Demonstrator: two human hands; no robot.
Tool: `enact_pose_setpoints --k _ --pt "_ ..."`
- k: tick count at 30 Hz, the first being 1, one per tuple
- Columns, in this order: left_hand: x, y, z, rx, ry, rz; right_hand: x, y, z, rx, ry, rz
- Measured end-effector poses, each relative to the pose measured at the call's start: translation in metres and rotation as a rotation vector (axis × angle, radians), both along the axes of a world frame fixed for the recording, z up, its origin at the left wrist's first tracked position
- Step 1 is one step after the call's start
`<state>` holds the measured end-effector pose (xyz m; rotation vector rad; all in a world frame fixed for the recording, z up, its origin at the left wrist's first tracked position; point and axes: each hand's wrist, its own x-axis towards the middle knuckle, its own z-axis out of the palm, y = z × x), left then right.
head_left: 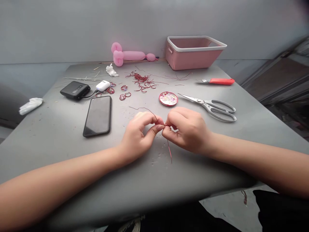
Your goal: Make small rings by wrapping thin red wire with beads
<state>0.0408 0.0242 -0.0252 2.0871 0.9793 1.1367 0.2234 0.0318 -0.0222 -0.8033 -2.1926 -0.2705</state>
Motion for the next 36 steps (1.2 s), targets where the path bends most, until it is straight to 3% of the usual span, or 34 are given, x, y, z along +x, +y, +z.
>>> enact_pose_setpoints --k 2,6,8,12,15,18,23,31,36 --pt "-0.001 0.003 -0.001 -0.155 -0.032 -0.034 0.001 0.001 0.003 -0.183 0.031 0.022" --pt "-0.002 0.008 0.000 -0.339 -0.183 -0.068 0.006 0.004 0.019 -0.862 0.177 0.177" --pt "-0.002 0.009 0.001 -0.394 -0.263 -0.111 0.009 0.007 0.025 -1.092 0.273 0.245" --pt "-0.002 0.009 0.005 -0.454 -0.320 -0.175 0.013 0.016 0.023 -1.320 0.386 0.362" --pt "-0.002 0.009 0.006 -0.461 -0.302 -0.157 0.013 0.019 0.016 -1.402 0.434 0.413" --pt "-0.002 0.008 0.006 -0.460 -0.297 -0.143 0.011 0.017 0.012 -1.321 0.450 0.356" --pt "-0.003 0.008 0.004 -0.490 -0.323 -0.165 0.008 0.012 0.012 -0.838 0.291 0.242" --pt "-0.002 0.007 0.001 -0.825 -0.412 -0.404 0.015 0.017 0.013 -0.297 0.062 0.182" --pt "0.001 0.004 0.008 -0.776 -0.320 -0.365 0.022 0.025 0.013 -0.058 0.015 0.176"
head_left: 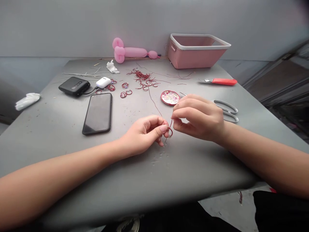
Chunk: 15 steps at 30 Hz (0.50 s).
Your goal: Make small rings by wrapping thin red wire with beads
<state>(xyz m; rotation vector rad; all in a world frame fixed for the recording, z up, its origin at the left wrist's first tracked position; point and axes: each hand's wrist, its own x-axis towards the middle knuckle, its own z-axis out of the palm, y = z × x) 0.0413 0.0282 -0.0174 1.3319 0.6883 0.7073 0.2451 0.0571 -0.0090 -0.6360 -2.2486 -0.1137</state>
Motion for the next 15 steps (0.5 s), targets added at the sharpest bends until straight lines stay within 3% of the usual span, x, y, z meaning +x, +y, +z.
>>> enact_pose_setpoints --k 5,10,12,15 --pt "0.001 -0.003 -0.003 0.092 -0.005 0.074 -0.001 -0.002 0.000 -0.011 0.000 0.014" --pt "0.001 -0.004 -0.005 0.134 -0.036 0.057 -0.006 -0.005 0.000 -0.164 -0.046 0.137" --pt "0.002 -0.004 -0.003 0.110 -0.013 0.056 -0.003 -0.002 0.000 -0.128 -0.067 0.059" --pt "0.003 -0.003 0.000 0.069 0.037 0.094 0.009 0.009 0.003 0.015 -0.080 -0.167"
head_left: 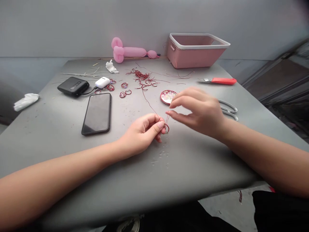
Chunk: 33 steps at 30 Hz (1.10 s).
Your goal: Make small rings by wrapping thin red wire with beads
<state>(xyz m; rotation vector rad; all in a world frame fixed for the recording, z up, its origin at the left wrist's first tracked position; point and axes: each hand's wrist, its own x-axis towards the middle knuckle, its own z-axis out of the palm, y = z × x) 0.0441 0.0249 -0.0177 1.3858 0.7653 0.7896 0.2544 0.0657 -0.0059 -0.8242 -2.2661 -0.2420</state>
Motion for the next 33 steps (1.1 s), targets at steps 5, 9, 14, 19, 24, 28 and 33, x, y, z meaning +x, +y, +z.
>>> enact_pose_setpoints --k 5,9,14,19,24,28,33 --pt "0.000 0.000 -0.003 -0.027 0.021 0.152 0.015 0.013 0.008 0.145 0.021 -0.405" --pt "0.001 -0.002 -0.006 -0.022 -0.015 0.199 -0.005 -0.003 0.009 -0.299 0.185 -0.172" --pt "0.001 -0.005 -0.005 0.035 0.030 0.113 -0.020 -0.020 0.011 -1.078 0.416 0.042" --pt "0.001 -0.005 -0.002 0.017 0.101 0.131 -0.018 -0.025 0.015 -1.104 0.478 0.011" --pt "-0.001 -0.003 -0.003 -0.078 0.031 0.217 -0.023 -0.040 0.019 -0.894 0.458 0.072" --pt "-0.003 -0.002 -0.002 -0.102 -0.055 0.262 -0.026 -0.050 0.016 -0.644 0.396 0.077" --pt "-0.005 -0.002 -0.001 -0.055 -0.124 0.266 -0.024 -0.051 0.011 -0.381 0.278 0.159"
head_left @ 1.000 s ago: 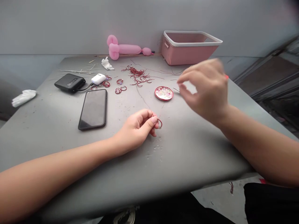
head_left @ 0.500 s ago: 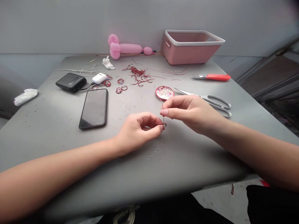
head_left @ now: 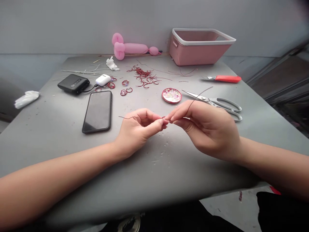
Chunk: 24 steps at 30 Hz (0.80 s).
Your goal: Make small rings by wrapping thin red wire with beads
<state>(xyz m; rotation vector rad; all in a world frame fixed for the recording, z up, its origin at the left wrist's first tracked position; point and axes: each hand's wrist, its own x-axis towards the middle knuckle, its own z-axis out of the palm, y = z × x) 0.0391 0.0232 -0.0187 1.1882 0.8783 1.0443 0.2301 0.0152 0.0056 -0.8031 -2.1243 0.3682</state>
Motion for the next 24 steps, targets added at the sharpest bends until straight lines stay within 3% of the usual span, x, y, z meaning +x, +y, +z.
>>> enact_pose_setpoints --k 7,15,18,21,24 --pt "0.000 0.002 -0.001 0.032 -0.100 -0.001 0.004 0.006 -0.001 0.467 -0.159 0.108" --pt "-0.002 0.009 -0.006 -0.050 -0.123 -0.025 0.009 0.014 -0.010 0.658 -0.296 0.127" --pt "-0.004 0.011 -0.008 0.034 -0.052 -0.030 0.014 0.020 -0.006 0.541 -0.245 0.202" --pt "-0.006 0.011 -0.009 0.140 0.041 0.006 0.020 0.026 0.002 0.152 -0.099 0.340" --pt "-0.007 0.011 -0.010 0.237 0.125 0.025 0.022 0.028 0.005 -0.243 0.157 0.271"
